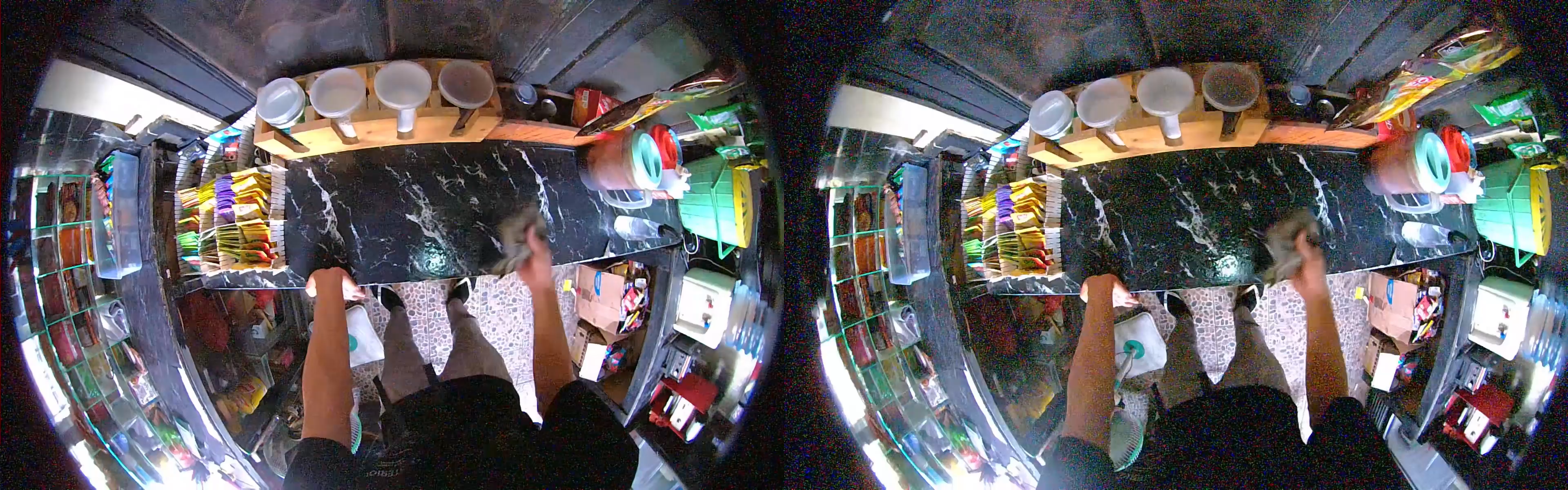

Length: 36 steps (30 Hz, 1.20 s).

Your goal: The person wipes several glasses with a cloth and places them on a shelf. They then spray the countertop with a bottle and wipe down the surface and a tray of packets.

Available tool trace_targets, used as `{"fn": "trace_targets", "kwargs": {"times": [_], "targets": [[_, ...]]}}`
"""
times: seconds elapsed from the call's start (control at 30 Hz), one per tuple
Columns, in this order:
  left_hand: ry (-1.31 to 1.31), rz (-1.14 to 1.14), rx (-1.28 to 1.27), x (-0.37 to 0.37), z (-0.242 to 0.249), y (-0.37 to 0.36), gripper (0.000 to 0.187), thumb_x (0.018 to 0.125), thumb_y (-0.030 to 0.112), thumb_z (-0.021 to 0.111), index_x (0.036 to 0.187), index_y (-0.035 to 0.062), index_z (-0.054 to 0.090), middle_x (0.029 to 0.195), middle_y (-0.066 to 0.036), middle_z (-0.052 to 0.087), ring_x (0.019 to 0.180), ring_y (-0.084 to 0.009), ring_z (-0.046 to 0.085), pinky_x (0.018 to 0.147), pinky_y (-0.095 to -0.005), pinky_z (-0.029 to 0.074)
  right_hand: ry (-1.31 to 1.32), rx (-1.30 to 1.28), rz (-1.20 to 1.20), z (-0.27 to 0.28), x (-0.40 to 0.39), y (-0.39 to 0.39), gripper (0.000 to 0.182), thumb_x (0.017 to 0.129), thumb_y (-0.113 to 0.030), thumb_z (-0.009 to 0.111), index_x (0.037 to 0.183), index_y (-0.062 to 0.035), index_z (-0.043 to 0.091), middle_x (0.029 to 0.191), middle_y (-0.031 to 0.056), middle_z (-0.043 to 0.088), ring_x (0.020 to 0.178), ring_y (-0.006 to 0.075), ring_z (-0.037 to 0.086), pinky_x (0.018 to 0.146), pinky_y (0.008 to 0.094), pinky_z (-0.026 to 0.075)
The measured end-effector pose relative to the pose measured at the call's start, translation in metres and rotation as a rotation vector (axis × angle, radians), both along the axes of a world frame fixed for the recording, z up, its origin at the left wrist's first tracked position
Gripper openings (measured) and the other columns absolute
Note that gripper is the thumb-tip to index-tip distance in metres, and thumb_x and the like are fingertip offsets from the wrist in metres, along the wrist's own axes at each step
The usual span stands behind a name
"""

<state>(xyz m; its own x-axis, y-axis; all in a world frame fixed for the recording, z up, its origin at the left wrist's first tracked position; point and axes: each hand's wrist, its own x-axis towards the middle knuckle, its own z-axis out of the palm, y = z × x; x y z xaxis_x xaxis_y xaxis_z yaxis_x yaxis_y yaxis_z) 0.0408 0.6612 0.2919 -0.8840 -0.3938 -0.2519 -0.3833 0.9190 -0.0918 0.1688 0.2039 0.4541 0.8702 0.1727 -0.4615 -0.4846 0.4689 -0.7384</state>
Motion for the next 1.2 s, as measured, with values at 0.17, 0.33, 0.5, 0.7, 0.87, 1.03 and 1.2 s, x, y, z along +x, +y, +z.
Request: {"fn": "trace_targets", "kwargs": {"times": [0.17,0.33,0.5,0.7,0.87,1.03,1.2], "targets": [[-0.024,0.083,-0.021,0.018,0.006,0.003,0.072,0.1,0.053,0.019,0.143,0.0008,0.044,0.136,-0.017,0.06,0.128,-0.0318,0.055,0.112,-0.0532,0.034,-0.07,-0.636,-0.424,-0.023,0.072,-0.101,0.036,0.099,-0.031,0.062,0.125,-0.0056,0.062,0.101,0.0094,0.07,0.073,0.0242,0.064,0.07,0.0387,0.054],[0.083,0.268,0.219,0.028,0.05,0.007,0.089,0.095,0.065,0.009,0.147,0.0012,0.041,0.15,-0.015,0.047,0.146,-0.0307,0.033,0.122,-0.0495,0.012,-0.446,-1.618,0.011,-0.066,0.126,-0.096,0.041,0.104,-0.024,0.045,0.144,-0.012,0.047,0.129,0.0154,0.063,0.098,0.0413,0.067,0.08,0.0487,0.055],[-0.165,0.339,0.338,0.029,0.062,0.0,0.088,0.095,0.065,0.008,0.147,0.0021,0.042,0.151,-0.015,0.047,0.145,-0.0313,0.034,0.122,-0.0497,0.013,-0.614,-2.072,0.063,-0.114,0.138,-0.036,0.049,0.105,-0.031,0.037,0.15,-0.0128,0.041,0.158,0.0129,0.035,0.143,0.0463,0.029,0.117,0.0518,0.025],[-0.441,0.378,0.47,0.02,0.074,-0.013,0.087,0.096,0.064,0.007,0.147,0.0032,0.042,0.151,-0.015,0.047,0.145,-0.0321,0.035,0.122,-0.0499,0.015,-0.627,-2.021,0.229,-0.094,0.108,0.055,0.051,0.105,-0.028,0.034,0.153,-0.011,0.038,0.16,0.0133,0.032,0.148,0.0428,0.021,0.119,0.0492,0.021],[-0.677,0.374,0.594,0.011,0.085,-0.026,0.087,0.096,0.063,0.006,0.148,0.0041,0.043,0.151,-0.015,0.047,0.144,-0.0327,0.035,0.122,-0.0501,0.016,-0.9,-1.838,0.287,-0.079,0.074,0.156,0.05,0.103,-0.026,0.042,0.149,-0.0058,0.042,0.158,0.0165,0.035,0.148,0.0437,0.021,0.12,0.0505,0.02],[-0.911,0.363,0.73,0.016,0.094,-0.031,0.086,0.096,0.063,0.005,0.148,0.005,0.044,0.151,-0.015,0.046,0.144,-0.0334,0.036,0.122,-0.0502,0.017,-1.092,-1.63,0.47,-0.055,0.022,0.267,0.05,0.102,-0.025,0.046,0.147,-0.0034,0.044,0.157,0.0185,0.035,0.144,0.0477,0.028,0.119,0.0534,0.022],[-1.134,0.333,0.886,-0.017,0.11,-0.045,0.086,0.096,0.062,0.004,0.148,0.006,0.044,0.151,-0.014,0.046,0.144,-0.034,0.037,0.121,-0.0504,0.018,-1.331,-1.396,0.595,-0.051,-0.042,0.364,0.052,0.096,-0.017,0.055,0.145,-0.0034,0.046,0.152,0.018,0.042,0.142,0.0471,0.032,0.118,0.0531,0.024]]}}
